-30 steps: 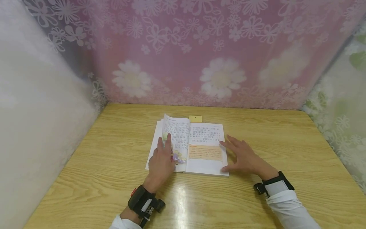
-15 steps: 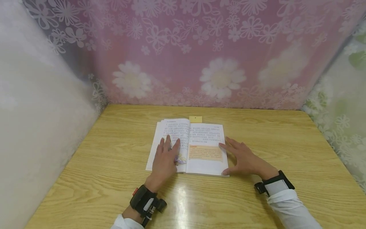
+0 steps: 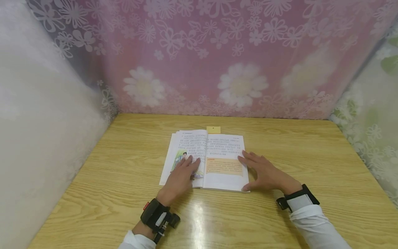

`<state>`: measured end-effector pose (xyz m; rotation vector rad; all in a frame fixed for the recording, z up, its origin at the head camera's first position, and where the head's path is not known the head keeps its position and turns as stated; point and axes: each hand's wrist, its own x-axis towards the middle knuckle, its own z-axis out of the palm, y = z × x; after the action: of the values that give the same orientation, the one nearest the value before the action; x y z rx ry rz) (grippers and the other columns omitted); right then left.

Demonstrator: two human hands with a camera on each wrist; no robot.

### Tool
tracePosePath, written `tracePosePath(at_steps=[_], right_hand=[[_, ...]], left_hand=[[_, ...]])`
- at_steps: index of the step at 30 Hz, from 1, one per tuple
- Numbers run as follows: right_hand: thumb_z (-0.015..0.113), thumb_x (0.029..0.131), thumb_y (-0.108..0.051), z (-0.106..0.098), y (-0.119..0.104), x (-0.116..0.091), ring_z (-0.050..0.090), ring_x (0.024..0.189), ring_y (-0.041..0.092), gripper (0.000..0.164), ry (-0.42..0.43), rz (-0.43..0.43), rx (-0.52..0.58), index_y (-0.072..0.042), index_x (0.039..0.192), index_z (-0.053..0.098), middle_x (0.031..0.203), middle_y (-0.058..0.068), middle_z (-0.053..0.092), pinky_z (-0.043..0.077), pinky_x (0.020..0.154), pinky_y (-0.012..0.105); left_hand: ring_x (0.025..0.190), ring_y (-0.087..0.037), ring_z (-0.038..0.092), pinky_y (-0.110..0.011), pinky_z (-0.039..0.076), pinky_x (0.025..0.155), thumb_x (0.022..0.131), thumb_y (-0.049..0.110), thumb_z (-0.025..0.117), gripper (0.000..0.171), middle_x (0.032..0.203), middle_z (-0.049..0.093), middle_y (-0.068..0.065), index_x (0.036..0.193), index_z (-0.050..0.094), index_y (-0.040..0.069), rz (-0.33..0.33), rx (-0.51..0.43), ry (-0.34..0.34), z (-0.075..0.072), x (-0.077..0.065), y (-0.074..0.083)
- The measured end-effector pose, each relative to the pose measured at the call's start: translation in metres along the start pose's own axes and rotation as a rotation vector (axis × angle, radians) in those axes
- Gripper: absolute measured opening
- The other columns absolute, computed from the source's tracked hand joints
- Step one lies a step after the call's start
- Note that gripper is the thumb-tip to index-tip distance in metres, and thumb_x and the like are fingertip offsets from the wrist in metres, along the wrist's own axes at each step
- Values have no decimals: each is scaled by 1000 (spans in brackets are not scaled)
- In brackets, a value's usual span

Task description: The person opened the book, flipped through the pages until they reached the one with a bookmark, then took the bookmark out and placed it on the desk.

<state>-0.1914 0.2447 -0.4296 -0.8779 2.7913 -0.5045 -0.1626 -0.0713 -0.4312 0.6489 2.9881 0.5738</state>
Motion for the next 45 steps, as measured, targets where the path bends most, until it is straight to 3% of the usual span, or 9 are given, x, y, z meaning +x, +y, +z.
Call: tracePosePath(at_steps=[6,12,23,29,33,36,39,45], right_hand=[[63,61,-69,0,-2,1,15,135,36,103,-22,-6,17,-15,142,30,149,12,25,13,104,62],[60,62,-71,0,-2,1,17,134,37,101,-26,12,6,-14,141,32,148,11,28,14,103,63],[58,64,-72,1,-5,2,24,133,33,94,65,41,-15,-15,136,41,145,9,36,13,106,58],[58,63,-73,0,-5,3,26,132,33,93,101,42,-26,-15,135,42,143,11,37,15,106,57],[57,63,-74,-3,-8,4,27,132,31,93,125,41,-32,-16,135,43,144,11,37,15,107,55],[57,63,-74,-5,-9,6,29,131,30,92,150,25,-48,-16,134,44,142,12,38,17,107,53],[57,62,-74,-6,-11,8,32,129,30,90,184,7,-63,-15,130,48,140,13,42,20,106,52],[57,61,-75,-9,-17,11,38,124,29,87,254,-16,-87,-14,124,54,136,13,46,29,102,49]], left_hand=[[133,-29,25,-41,18,109,81,1,51,60,143,36,-15,138,37,14,-24,26,-30,0,0,1],[132,-31,28,-42,20,109,81,-1,49,59,141,39,-16,137,40,15,-5,34,-6,-1,0,2],[126,-27,37,-40,34,101,86,3,48,48,137,43,-16,132,47,15,52,68,48,-1,-1,2],[96,-20,50,-33,45,80,84,18,48,37,110,55,-9,120,56,10,97,141,34,-3,3,8],[82,-19,47,-33,42,68,81,54,45,49,93,52,-4,101,57,10,27,119,-35,-6,8,17],[75,-19,46,-33,40,62,68,78,45,72,85,48,-2,94,52,11,-30,102,-40,-5,10,24],[73,-20,46,-33,40,59,58,86,45,87,83,47,-3,99,50,10,-66,120,-21,-2,10,29],[80,-27,49,-36,42,58,55,89,44,96,90,51,-10,105,50,7,-116,159,-5,-1,11,38]])
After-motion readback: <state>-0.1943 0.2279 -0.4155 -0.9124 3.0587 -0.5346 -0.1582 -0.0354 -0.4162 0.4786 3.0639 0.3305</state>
